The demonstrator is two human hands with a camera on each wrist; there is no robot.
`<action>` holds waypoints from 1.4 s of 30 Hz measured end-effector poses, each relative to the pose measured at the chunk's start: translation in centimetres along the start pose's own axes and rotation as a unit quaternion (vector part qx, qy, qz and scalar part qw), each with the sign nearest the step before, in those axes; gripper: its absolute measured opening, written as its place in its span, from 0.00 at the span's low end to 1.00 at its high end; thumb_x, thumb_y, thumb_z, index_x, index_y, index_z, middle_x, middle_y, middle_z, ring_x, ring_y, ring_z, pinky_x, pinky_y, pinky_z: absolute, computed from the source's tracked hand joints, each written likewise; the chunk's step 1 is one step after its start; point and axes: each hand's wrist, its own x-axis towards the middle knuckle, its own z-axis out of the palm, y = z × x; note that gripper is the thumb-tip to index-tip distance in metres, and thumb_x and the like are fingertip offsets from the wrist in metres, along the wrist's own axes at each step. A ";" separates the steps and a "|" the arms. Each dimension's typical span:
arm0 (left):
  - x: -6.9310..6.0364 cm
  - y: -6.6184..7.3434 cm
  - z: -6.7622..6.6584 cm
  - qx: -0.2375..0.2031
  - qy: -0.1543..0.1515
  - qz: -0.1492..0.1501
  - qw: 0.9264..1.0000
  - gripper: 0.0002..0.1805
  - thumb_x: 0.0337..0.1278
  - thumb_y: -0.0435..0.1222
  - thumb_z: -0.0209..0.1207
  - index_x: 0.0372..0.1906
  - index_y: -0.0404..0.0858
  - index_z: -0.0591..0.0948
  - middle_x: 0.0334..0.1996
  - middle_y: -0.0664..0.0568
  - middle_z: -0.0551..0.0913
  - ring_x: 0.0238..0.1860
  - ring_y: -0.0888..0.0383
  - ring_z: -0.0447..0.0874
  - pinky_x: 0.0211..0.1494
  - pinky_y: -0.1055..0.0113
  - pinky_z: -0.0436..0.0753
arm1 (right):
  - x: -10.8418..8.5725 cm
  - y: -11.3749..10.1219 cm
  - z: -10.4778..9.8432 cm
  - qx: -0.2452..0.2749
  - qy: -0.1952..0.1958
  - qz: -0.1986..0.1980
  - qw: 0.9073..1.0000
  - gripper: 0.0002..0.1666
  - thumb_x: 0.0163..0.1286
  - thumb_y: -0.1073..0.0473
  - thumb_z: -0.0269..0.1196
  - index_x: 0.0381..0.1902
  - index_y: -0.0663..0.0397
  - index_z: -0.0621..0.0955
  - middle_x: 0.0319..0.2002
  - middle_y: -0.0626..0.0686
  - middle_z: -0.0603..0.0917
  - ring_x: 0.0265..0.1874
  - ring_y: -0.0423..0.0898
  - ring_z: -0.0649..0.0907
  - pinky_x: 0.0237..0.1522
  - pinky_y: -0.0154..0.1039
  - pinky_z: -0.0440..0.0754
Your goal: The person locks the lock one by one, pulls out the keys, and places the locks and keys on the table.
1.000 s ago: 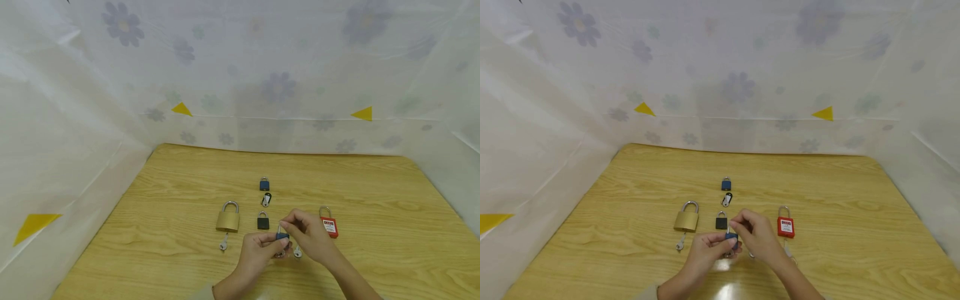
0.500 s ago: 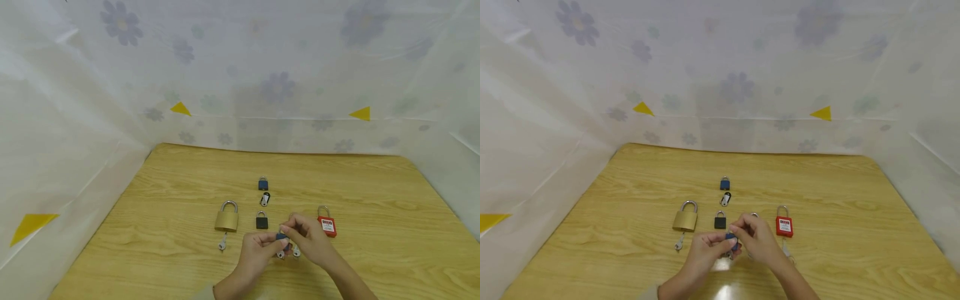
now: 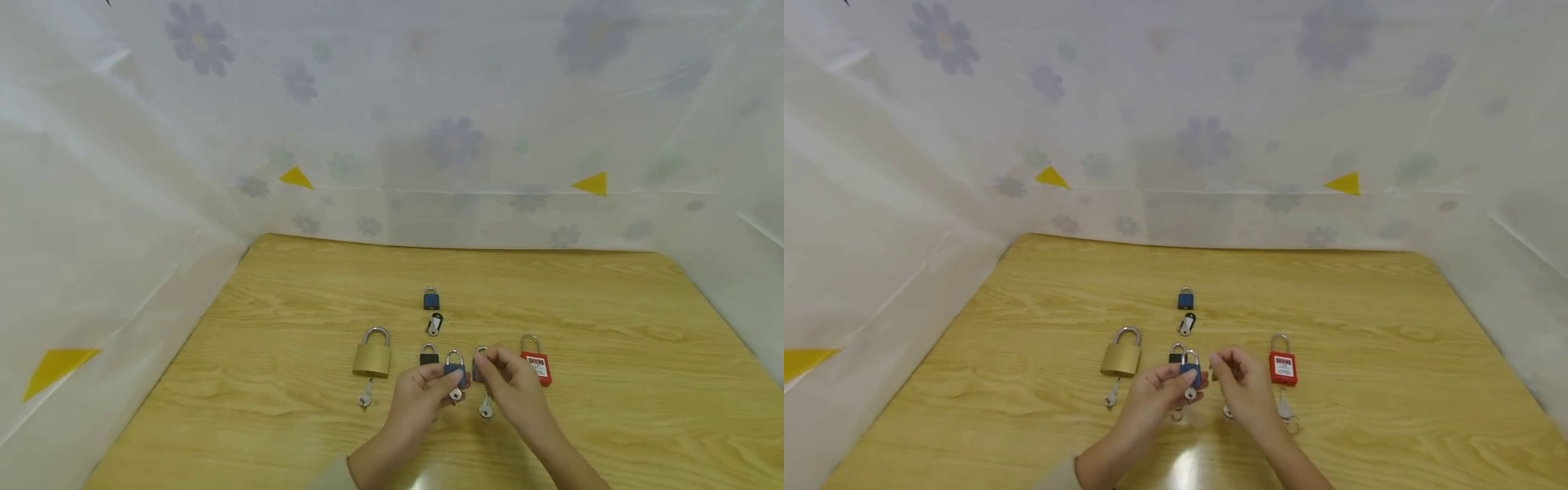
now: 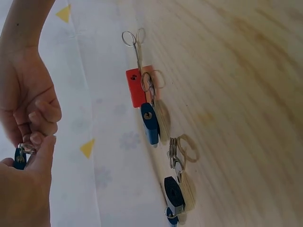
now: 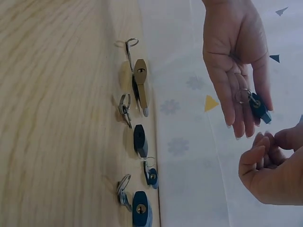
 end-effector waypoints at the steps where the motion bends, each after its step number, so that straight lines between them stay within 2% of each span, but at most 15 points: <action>1: 0.1 0.0 0.0 0.003 0.007 0.003 1.000 0.14 0.58 0.35 0.59 0.43 0.27 0.80 0.38 0.42 0.86 0.36 0.61 0.86 0.42 0.71 0.84 | -0.2 0.1 0.0 0.001 -0.011 0.005 1.000 0.12 0.70 0.64 0.53 0.30 0.68 0.76 0.18 0.42 0.72 0.15 0.37 0.70 0.16 0.30 0.71; 5: 0.4 0.1 0.0 0.004 0.022 0.014 1.000 0.15 0.58 0.35 0.59 0.43 0.27 0.79 0.41 0.41 0.85 0.38 0.61 0.86 0.45 0.70 0.84 | -1.0 0.8 0.2 0.007 -0.075 0.003 0.997 0.13 0.70 0.64 0.52 0.31 0.69 0.78 0.23 0.40 0.78 0.21 0.36 0.75 0.22 0.31 0.77; 7: 0.6 0.1 0.1 0.000 0.026 0.016 1.000 0.14 0.58 0.35 0.59 0.43 0.26 0.80 0.41 0.39 0.85 0.38 0.60 0.86 0.45 0.69 0.84 | -1.2 1.1 0.3 0.015 -0.090 -0.010 0.996 0.11 0.69 0.66 0.53 0.33 0.70 0.79 0.26 0.39 0.79 0.26 0.34 0.78 0.27 0.31 0.79; 9: 0.7 0.0 0.3 -0.003 0.026 0.016 1.000 0.14 0.58 0.34 0.59 0.43 0.26 0.80 0.41 0.38 0.85 0.38 0.59 0.86 0.45 0.68 0.84 | -1.4 1.2 0.6 0.023 -0.083 -0.006 0.996 0.09 0.68 0.66 0.55 0.33 0.70 0.79 0.27 0.39 0.80 0.27 0.34 0.79 0.29 0.31 0.80; 12: 0.9 -0.1 0.5 -0.004 0.025 0.020 0.999 0.14 0.58 0.33 0.58 0.43 0.25 0.79 0.40 0.36 0.84 0.39 0.57 0.86 0.46 0.67 0.84 | -1.5 1.5 1.0 0.038 -0.052 0.018 0.998 0.07 0.65 0.67 0.58 0.29 0.66 0.79 0.26 0.43 0.81 0.26 0.37 0.80 0.30 0.32 0.81; 15: 0.8 -0.1 0.6 -0.002 0.024 0.021 0.999 0.14 0.58 0.33 0.58 0.44 0.26 0.79 0.40 0.37 0.85 0.38 0.59 0.86 0.43 0.70 0.84 | -1.7 1.5 1.4 0.052 -0.021 0.052 0.997 0.06 0.64 0.66 0.59 0.29 0.66 0.78 0.26 0.44 0.81 0.26 0.39 0.80 0.32 0.31 0.81; 20: 0.8 0.0 0.7 -0.001 0.026 0.017 1.000 0.13 0.56 0.34 0.60 0.42 0.26 0.80 0.38 0.39 0.86 0.34 0.63 0.86 0.40 0.74 0.83 | -2.0 1.2 1.9 0.063 0.014 0.071 0.995 0.08 0.63 0.66 0.60 0.30 0.69 0.78 0.25 0.43 0.82 0.28 0.39 0.81 0.36 0.29 0.81; 27: 0.8 0.1 0.8 0.012 0.036 0.026 0.999 0.13 0.56 0.34 0.61 0.41 0.27 0.81 0.38 0.35 0.85 0.34 0.61 0.86 0.38 0.74 0.83 | -2.1 1.4 2.0 0.089 0.022 0.049 0.995 0.09 0.63 0.67 0.60 0.29 0.71 0.77 0.24 0.42 0.82 0.29 0.37 0.82 0.37 0.28 0.81; 31: 0.8 0.2 0.8 0.012 0.036 0.026 0.999 0.14 0.56 0.35 0.60 0.42 0.27 0.81 0.38 0.35 0.85 0.35 0.60 0.87 0.38 0.74 0.83 | -2.3 1.8 2.0 0.105 0.021 0.016 0.994 0.08 0.63 0.69 0.59 0.28 0.73 0.77 0.25 0.40 0.83 0.29 0.35 0.82 0.36 0.27 0.81; 36: 0.9 0.3 0.4 -0.007 0.042 0.025 0.999 0.16 0.59 0.37 0.59 0.45 0.26 0.79 0.37 0.38 0.85 0.36 0.58 0.87 0.42 0.68 0.85 | -2.6 2.1 2.3 0.112 0.019 -0.028 0.993 0.06 0.60 0.73 0.59 0.27 0.75 0.77 0.27 0.38 0.83 0.30 0.32 0.82 0.32 0.25 0.80; 38: 0.9 0.3 0.2 -0.010 0.043 0.026 0.999 0.17 0.59 0.37 0.58 0.45 0.26 0.79 0.37 0.39 0.86 0.36 0.57 0.87 0.42 0.67 0.85 | -2.7 2.1 2.4 0.111 0.023 -0.025 0.993 0.05 0.60 0.73 0.60 0.26 0.73 0.78 0.27 0.39 0.83 0.30 0.33 0.82 0.32 0.25 0.80; 42: 1.0 0.3 0.0 -0.017 0.042 0.027 0.999 0.18 0.60 0.37 0.58 0.46 0.25 0.78 0.39 0.39 0.85 0.41 0.55 0.86 0.46 0.66 0.84 | -2.5 2.0 2.4 0.107 0.028 0.008 0.994 0.04 0.61 0.71 0.60 0.27 0.69 0.79 0.31 0.39 0.84 0.34 0.34 0.83 0.36 0.26 0.81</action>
